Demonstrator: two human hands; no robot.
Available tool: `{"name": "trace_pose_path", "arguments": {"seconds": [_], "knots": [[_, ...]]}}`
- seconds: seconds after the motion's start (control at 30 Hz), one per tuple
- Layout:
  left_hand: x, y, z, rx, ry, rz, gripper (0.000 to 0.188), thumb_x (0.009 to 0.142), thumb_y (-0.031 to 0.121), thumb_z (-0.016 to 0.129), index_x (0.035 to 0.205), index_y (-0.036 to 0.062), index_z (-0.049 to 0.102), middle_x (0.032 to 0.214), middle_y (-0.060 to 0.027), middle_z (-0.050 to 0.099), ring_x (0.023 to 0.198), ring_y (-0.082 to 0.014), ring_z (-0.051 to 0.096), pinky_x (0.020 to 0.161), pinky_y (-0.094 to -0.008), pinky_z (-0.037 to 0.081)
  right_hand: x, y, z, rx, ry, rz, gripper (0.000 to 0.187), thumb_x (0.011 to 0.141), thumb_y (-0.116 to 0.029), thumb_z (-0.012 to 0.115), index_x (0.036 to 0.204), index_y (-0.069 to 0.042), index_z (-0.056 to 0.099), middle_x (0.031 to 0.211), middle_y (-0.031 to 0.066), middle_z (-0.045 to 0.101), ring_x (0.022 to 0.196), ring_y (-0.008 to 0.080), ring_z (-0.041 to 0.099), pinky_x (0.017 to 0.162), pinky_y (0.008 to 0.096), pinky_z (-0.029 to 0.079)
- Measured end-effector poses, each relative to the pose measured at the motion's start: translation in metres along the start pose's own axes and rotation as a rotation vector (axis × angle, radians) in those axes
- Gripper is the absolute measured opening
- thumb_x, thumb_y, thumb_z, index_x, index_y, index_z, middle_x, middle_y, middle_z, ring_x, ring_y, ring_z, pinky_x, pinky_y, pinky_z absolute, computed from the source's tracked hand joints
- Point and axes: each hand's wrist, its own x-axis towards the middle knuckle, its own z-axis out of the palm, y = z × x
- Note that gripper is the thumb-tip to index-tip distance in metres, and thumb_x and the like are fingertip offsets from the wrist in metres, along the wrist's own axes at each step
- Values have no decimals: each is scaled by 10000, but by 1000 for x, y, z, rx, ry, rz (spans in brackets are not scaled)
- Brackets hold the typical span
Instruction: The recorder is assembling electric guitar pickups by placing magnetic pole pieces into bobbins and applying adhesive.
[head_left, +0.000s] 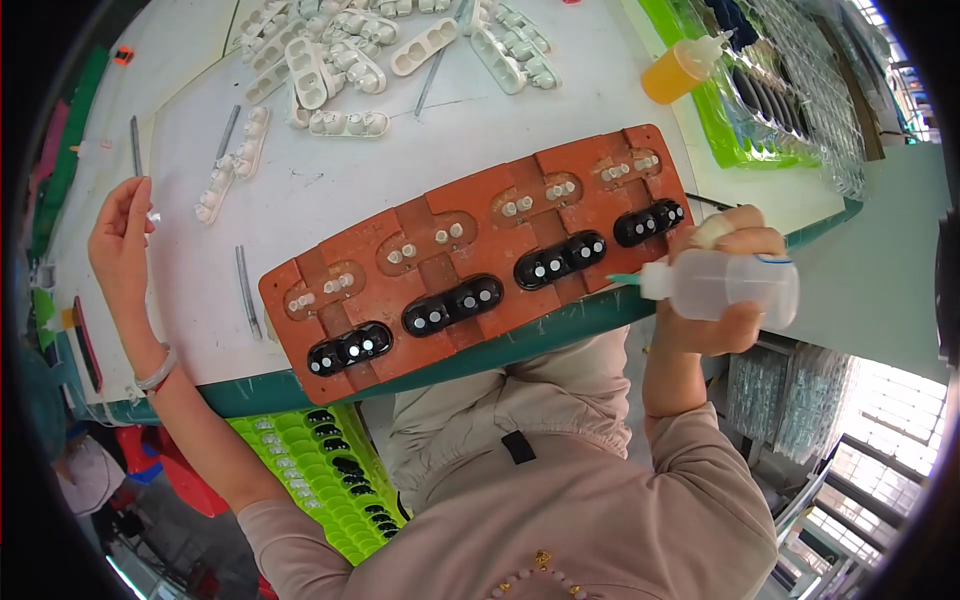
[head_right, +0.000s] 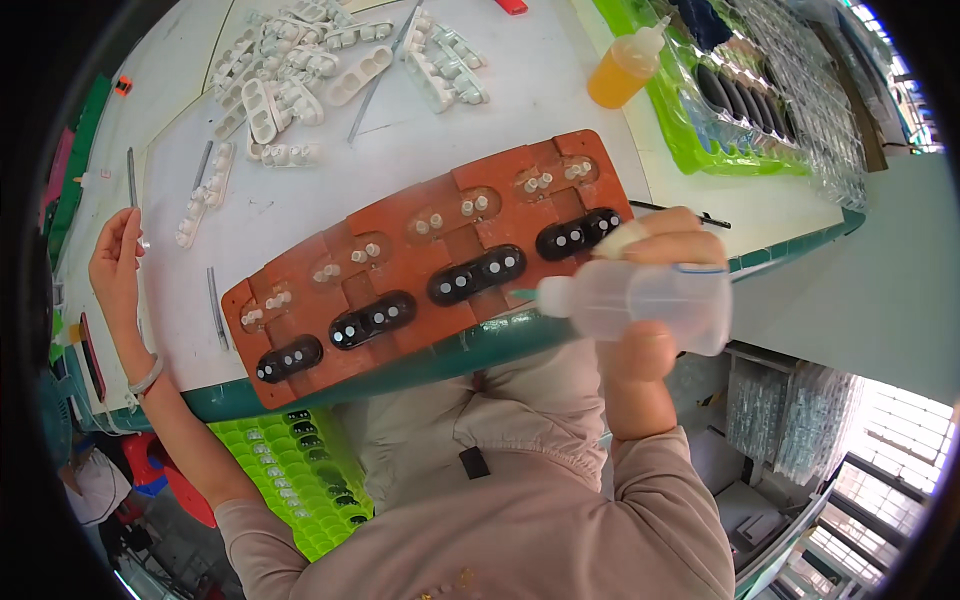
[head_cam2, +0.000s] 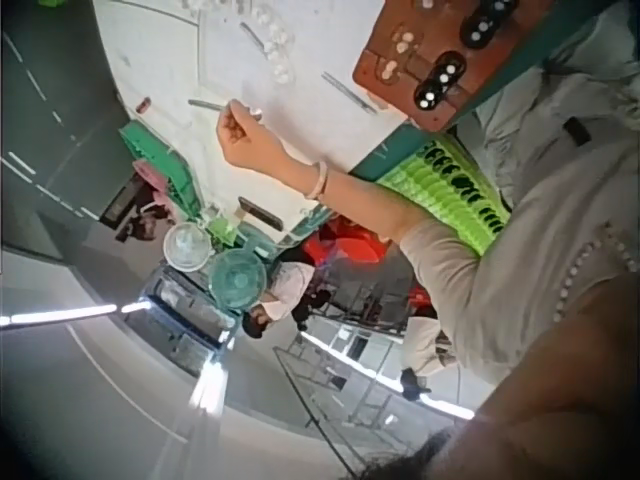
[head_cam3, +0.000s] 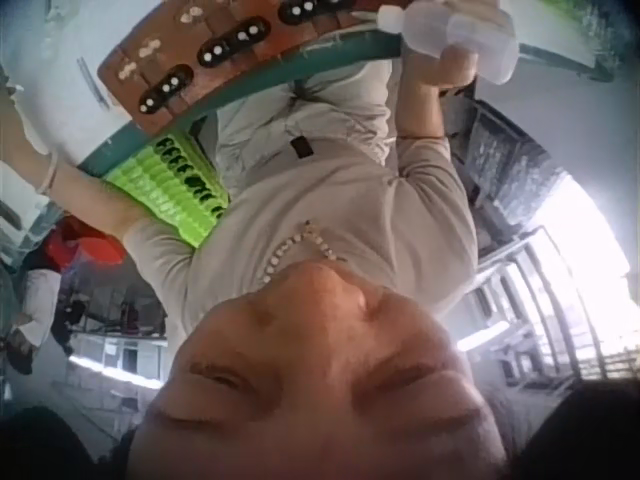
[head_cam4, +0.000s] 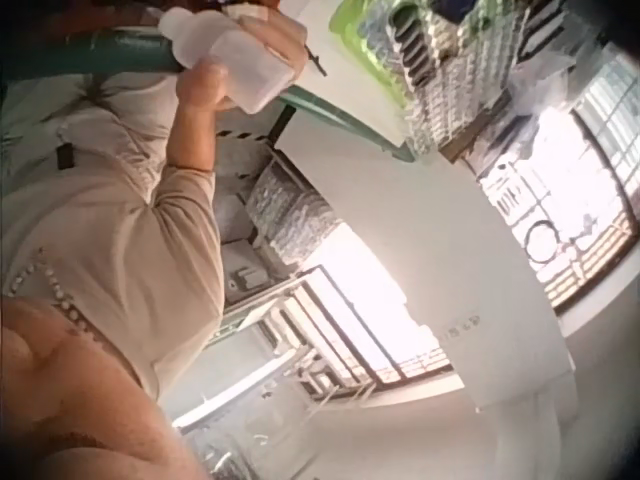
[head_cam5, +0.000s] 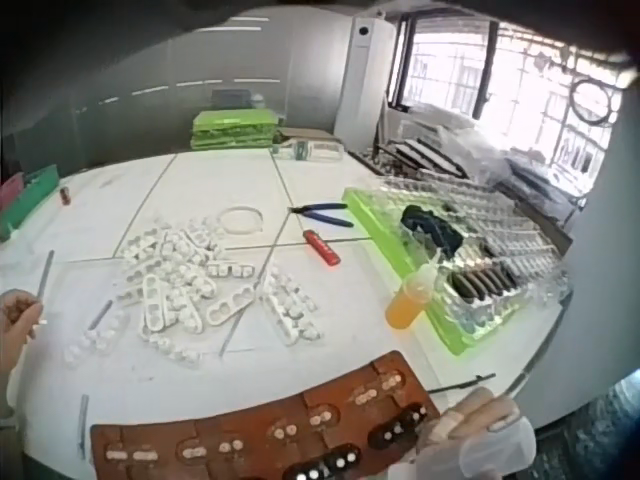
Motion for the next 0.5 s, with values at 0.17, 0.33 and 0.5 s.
{"name": "trace_pose_path", "arguments": {"seconds": [0.17, 0.33, 0.5], "knots": [[2, -3, -1, -16, -1, 15, 202, 829, 206, 605, 969, 61, 624, 743, 39, 560, 595, -30, 437, 517, -161, 315, 7, 1, -8, -36, 138, 4, 524, 709, -498, 527, 805, 11, 447, 734, 128, 438, 548, 169, 442, 459, 240, 374], [3, -6, -1, -16, -3, 0, 203, 831, 203, 602, 975, 62, 625, 743, 38, 558, 592, -26, 434, 513, -159, 311, 7, 0, -4, -149, 17, 9, 527, 688, -493, 576, 796, 9, 459, 731, 119, 453, 568, 168, 446, 515, 256, 382], [7, -11, -2, 9, -11, 14, 199, 835, 201, 596, 976, 65, 626, 744, 37, 557, 591, -25, 435, 510, -158, 310, 7, 3, -8, -76, -13, 14, 491, 633, -417, 658, 794, 20, 503, 741, 126, 518, 619, 174, 489, 552, 264, 399]]}}
